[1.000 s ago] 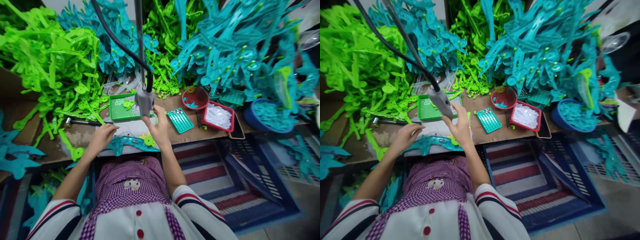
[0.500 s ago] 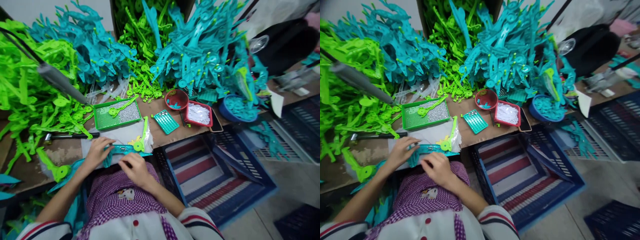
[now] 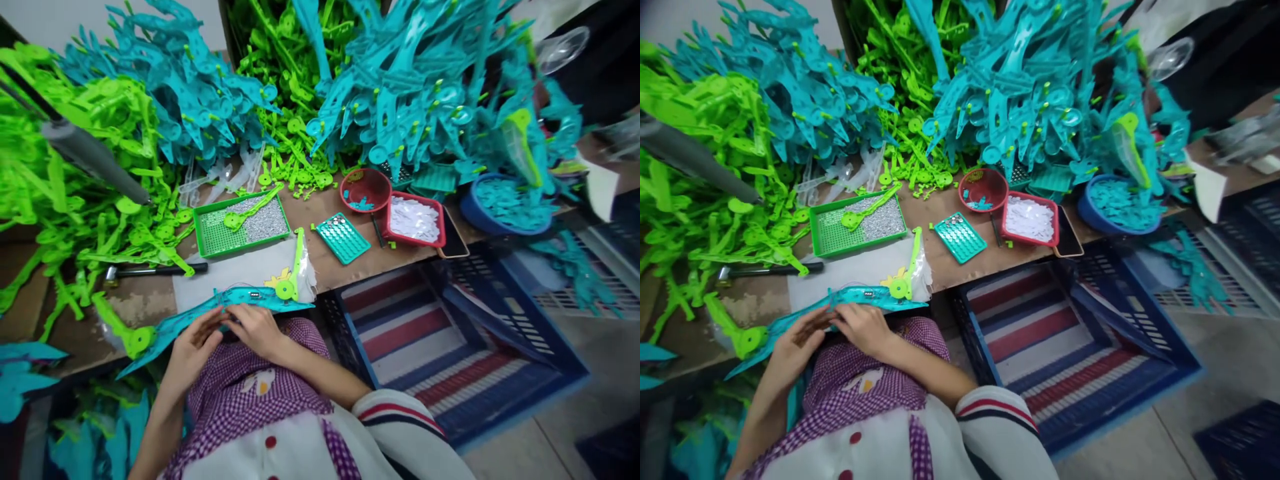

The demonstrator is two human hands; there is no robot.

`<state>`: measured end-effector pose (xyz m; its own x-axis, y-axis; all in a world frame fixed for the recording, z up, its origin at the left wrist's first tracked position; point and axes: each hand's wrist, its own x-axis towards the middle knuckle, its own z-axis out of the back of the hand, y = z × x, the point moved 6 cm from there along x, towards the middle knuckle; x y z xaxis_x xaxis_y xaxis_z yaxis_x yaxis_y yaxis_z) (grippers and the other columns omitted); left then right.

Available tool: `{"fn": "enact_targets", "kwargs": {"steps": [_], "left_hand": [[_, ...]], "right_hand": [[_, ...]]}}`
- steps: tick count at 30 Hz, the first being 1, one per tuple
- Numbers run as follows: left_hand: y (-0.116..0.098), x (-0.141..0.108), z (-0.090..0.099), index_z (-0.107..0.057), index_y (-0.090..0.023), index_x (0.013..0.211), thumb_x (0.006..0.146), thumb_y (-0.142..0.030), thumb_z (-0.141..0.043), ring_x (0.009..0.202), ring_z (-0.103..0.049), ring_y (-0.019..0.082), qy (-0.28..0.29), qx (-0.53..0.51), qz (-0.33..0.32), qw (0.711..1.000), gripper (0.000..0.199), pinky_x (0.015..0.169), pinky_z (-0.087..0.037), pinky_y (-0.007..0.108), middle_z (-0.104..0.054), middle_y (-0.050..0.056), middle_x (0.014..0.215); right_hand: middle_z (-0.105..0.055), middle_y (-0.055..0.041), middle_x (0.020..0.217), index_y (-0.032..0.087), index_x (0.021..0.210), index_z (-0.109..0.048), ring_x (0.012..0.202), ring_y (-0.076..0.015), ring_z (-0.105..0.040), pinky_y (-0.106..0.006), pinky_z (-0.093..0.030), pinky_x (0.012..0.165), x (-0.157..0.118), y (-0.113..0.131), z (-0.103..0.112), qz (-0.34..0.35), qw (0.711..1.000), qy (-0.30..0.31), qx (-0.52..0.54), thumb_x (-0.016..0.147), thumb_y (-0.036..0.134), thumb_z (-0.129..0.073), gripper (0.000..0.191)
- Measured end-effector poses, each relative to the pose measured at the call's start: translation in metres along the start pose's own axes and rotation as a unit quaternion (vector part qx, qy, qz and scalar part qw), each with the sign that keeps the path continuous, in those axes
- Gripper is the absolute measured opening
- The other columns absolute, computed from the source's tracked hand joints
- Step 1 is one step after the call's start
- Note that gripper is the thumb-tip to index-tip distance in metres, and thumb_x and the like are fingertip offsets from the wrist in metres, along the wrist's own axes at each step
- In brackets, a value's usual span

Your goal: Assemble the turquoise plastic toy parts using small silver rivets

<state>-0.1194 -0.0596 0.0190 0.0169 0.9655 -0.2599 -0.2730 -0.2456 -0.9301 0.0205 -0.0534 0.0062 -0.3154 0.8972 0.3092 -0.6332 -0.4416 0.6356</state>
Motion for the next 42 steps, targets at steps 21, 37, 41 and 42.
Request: {"fn": "enact_targets", "kwargs": {"steps": [21,37,41,42], "left_hand": [[-0.014,0.028,-0.004,-0.066,-0.028,0.123,0.091,-0.010,-0.046,0.128,-0.050,0.025,0.162,0.398,-0.327,0.842,0.042,0.104,-0.043,0.049,-0.060,0.009,0.132],[-0.030,0.052,-0.013,-0.068,-0.023,0.104,0.088,-0.010,-0.053,0.125,-0.054,0.022,0.257,0.484,-0.383,0.744,0.025,0.104,-0.038,0.038,-0.066,0.009,0.127],[-0.031,0.050,-0.014,-0.069,-0.026,0.105,0.084,-0.007,-0.056,0.131,-0.049,0.023,0.300,0.468,-0.377,0.741,0.031,0.108,-0.034,0.041,-0.061,0.007,0.134],[-0.029,0.049,-0.013,-0.069,-0.026,0.106,0.083,-0.008,-0.057,0.132,-0.047,0.024,0.315,0.464,-0.373,0.739,0.031,0.108,-0.034,0.041,-0.060,0.007,0.135]], "right_hand": [[-0.076,-0.0059,0.083,0.017,0.107,-0.067,0.073,-0.0149,-0.071,-0.027,-0.054,0.070,-0.039,0.009,-0.004,0.055,0.996,-0.073,0.010,0.095,0.020,-0.051,0.021],[-0.077,-0.0067,0.084,0.016,0.106,-0.065,0.075,-0.0159,-0.072,-0.027,-0.056,0.068,-0.044,0.014,-0.005,0.081,0.994,-0.077,0.011,0.092,0.019,-0.055,0.018],[-0.076,-0.0065,0.086,0.017,0.105,-0.064,0.077,-0.0151,-0.072,-0.026,-0.058,0.072,-0.047,0.005,-0.001,0.032,0.991,-0.112,0.061,0.092,0.018,-0.053,0.016],[-0.076,-0.0065,0.087,0.017,0.104,-0.064,0.077,-0.0148,-0.072,-0.026,-0.058,0.072,-0.048,0.002,-0.001,0.013,0.990,-0.117,0.075,0.093,0.019,-0.053,0.016]]}}
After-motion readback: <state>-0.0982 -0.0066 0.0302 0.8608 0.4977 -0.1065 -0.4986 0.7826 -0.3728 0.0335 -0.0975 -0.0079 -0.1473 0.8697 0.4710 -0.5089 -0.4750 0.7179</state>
